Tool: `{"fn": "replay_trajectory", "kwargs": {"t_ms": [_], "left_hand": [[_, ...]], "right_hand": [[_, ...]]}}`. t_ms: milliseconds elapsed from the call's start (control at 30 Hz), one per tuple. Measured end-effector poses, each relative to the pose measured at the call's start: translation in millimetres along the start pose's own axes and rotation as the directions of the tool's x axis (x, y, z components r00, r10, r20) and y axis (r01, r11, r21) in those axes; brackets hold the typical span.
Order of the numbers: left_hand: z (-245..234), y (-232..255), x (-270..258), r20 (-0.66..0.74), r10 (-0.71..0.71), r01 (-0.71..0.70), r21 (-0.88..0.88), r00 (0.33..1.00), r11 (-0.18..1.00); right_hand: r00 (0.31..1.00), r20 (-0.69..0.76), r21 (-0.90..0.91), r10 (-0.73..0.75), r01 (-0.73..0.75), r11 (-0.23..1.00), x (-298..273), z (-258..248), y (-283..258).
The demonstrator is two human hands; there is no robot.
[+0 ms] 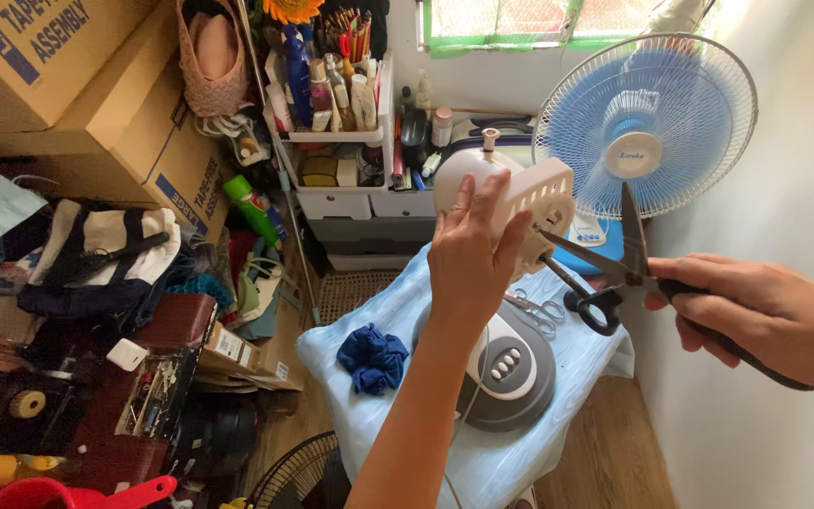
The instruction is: The person uses scissors to repeatedly pry and adjust a small internal component inside the rear housing of a white electric fan. They hold the fan steady with one hand while manipulating the scissors with the other, occasionally rotating the fan to access different angles.
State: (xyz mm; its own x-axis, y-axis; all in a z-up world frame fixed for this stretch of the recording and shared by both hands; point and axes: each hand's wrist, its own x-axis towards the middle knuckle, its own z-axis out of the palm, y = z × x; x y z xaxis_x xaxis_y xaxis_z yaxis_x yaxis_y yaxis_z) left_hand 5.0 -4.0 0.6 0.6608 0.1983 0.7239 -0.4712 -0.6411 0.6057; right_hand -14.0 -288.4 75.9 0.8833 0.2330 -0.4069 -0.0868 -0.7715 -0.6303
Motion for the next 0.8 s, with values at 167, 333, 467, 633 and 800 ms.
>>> {"fn": "replay_trajectory", "kwargs": {"t_ms": [167,333,467,633,800], "left_hand": [[-1,0,0,0.002,-0.003,0.003,-0.006,1.0,1.0],[-1,1,0,0.004,-0.024,0.024,-0.01,1.0,1.0],[-1,1,0,0.005,-0.014,0.014,-0.004,1.0,1.0],[0,0,0,0.001,-0.008,0.008,0.01,1.0,1.0],[2,-1,-1,-0.004,0.0,0.0,0.008,1.0,1.0]], "right_hand": [[0.997,0.002,-0.025,-0.078,0.078,0.997,-1,0,4],[0.999,-0.019,-0.016,-0.032,0.032,0.999,-4,0,0],[1.0,-0.007,-0.034,-0.022,0.021,0.999,-4,1,-7],[0.999,-0.007,-0.071,0.033,-0.034,0.997,-2,2,-10],[1.0,-0.006,-0.071,-0.014,0.013,0.997,-2,1,-9]]}}
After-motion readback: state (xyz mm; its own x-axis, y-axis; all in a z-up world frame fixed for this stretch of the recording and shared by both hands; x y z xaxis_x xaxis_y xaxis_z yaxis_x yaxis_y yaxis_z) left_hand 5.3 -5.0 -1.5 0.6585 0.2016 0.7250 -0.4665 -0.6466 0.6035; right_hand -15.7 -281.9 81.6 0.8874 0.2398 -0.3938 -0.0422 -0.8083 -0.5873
